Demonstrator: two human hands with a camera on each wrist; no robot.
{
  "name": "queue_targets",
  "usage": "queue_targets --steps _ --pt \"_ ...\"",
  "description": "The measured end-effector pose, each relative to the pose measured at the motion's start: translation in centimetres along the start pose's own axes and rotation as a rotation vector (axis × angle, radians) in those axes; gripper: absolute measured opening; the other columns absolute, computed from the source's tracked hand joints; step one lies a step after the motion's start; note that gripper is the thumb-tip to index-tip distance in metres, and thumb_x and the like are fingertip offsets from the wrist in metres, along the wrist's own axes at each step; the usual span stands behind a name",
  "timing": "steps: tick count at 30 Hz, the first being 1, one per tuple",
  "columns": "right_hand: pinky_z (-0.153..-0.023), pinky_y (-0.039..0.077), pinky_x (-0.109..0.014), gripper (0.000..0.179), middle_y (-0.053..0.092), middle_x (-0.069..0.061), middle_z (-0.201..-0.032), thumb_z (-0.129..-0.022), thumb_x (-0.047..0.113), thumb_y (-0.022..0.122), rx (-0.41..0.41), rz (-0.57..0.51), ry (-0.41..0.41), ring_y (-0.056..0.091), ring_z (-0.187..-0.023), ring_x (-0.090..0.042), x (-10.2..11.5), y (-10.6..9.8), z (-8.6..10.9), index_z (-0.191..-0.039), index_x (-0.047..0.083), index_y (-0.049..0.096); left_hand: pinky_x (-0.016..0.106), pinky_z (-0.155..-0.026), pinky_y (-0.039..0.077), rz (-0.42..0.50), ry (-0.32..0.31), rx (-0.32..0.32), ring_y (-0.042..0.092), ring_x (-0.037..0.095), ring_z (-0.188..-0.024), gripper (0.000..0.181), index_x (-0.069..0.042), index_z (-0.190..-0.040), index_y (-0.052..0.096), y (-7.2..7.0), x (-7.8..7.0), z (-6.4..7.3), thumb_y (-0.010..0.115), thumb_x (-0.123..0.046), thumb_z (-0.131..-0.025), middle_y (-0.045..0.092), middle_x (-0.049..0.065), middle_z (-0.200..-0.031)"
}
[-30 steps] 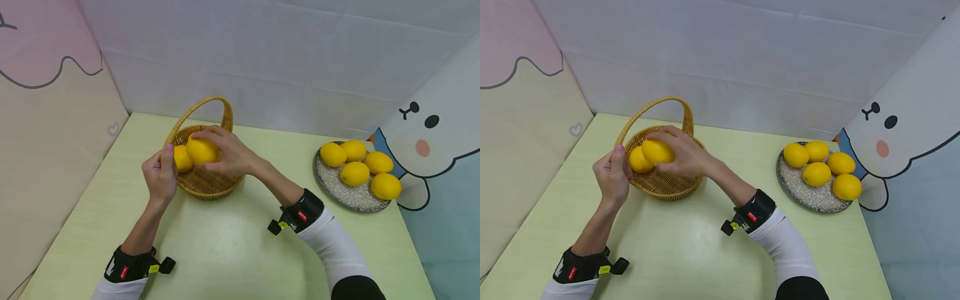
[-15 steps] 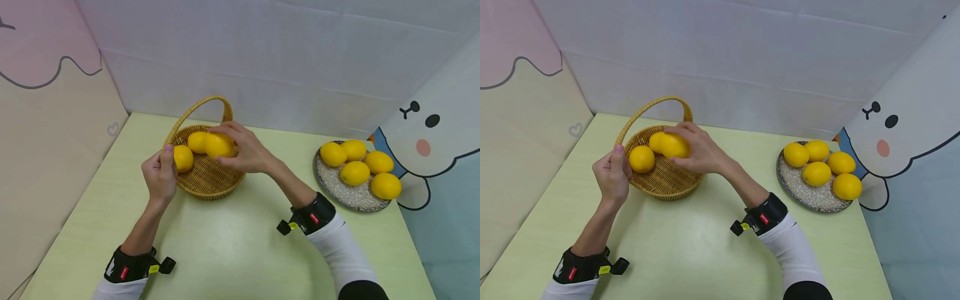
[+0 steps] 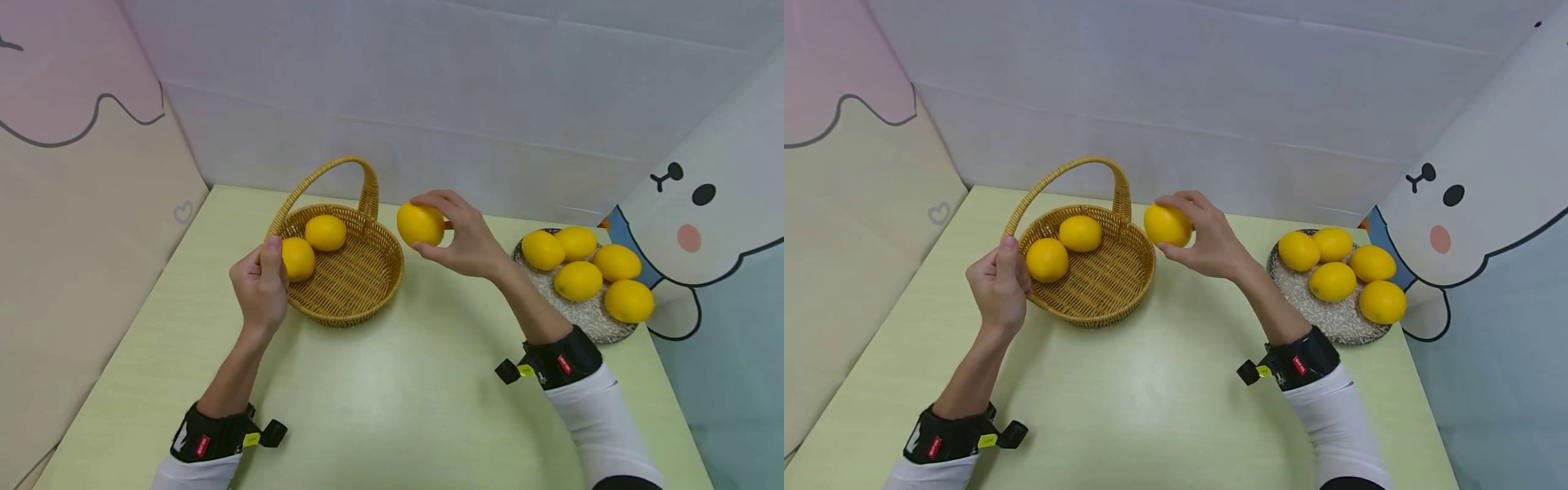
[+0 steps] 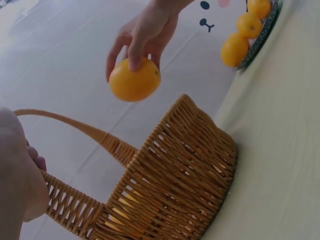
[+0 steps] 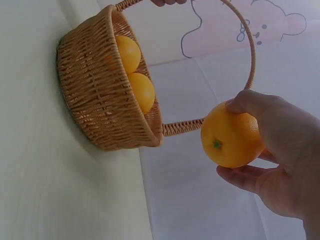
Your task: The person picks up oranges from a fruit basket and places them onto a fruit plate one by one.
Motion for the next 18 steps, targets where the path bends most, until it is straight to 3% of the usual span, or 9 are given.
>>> queue_targets --steps 5,12,18 --pt "-0.080 0.061 -0.050 0.066 0.054 -0.014 -0.136 -0.077 0.006 0.087 -0.048 0.029 0.046 0.057 -0.113 -0.024 -1.0 -2.0 1.4 -0.138 0.002 0.061 0.016 -0.031 0.023 0.007 0.001 0.002 0.031 0.005 -0.035 0.057 0.003 -0.054 0.036 0.0 0.0 0.0 0.053 -0.015 -0.106 0.033 -0.010 -0.045" --pt "-0.076 0.060 -0.057 0.061 0.055 -0.026 -0.130 -0.074 -0.005 0.085 -0.116 0.056 0.085 0.059 -0.107 -0.035 0.0 -4.0 3.6 -0.131 -0.008 0.062 0.017 -0.031 0.023 0.010 -0.009 0.005 0.030 0.006 -0.034 0.057 0.003 -0.055 0.036 0.1 -0.1 0.0 0.053 -0.015 -0.106 0.033 -0.010 -0.045" --pt "-0.077 0.061 -0.051 0.064 0.054 -0.015 -0.136 -0.077 0.009 0.088 -0.118 0.115 0.148 0.058 -0.110 -0.026 -5.2 -4.3 6.9 -0.136 0.005 0.063 0.016 -0.031 0.023 0.007 -0.002 0.002 0.030 0.005 -0.034 0.058 0.003 -0.054 0.035 0.0 -0.1 0.0 0.053 -0.015 -0.106 0.033 -0.010 -0.044"
Point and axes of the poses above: each hand's wrist, its own z-axis away from the middle knuckle, its own y-axis out of the palm, x = y × z, the point moved 8 cm from there along -z, towards the middle knuckle
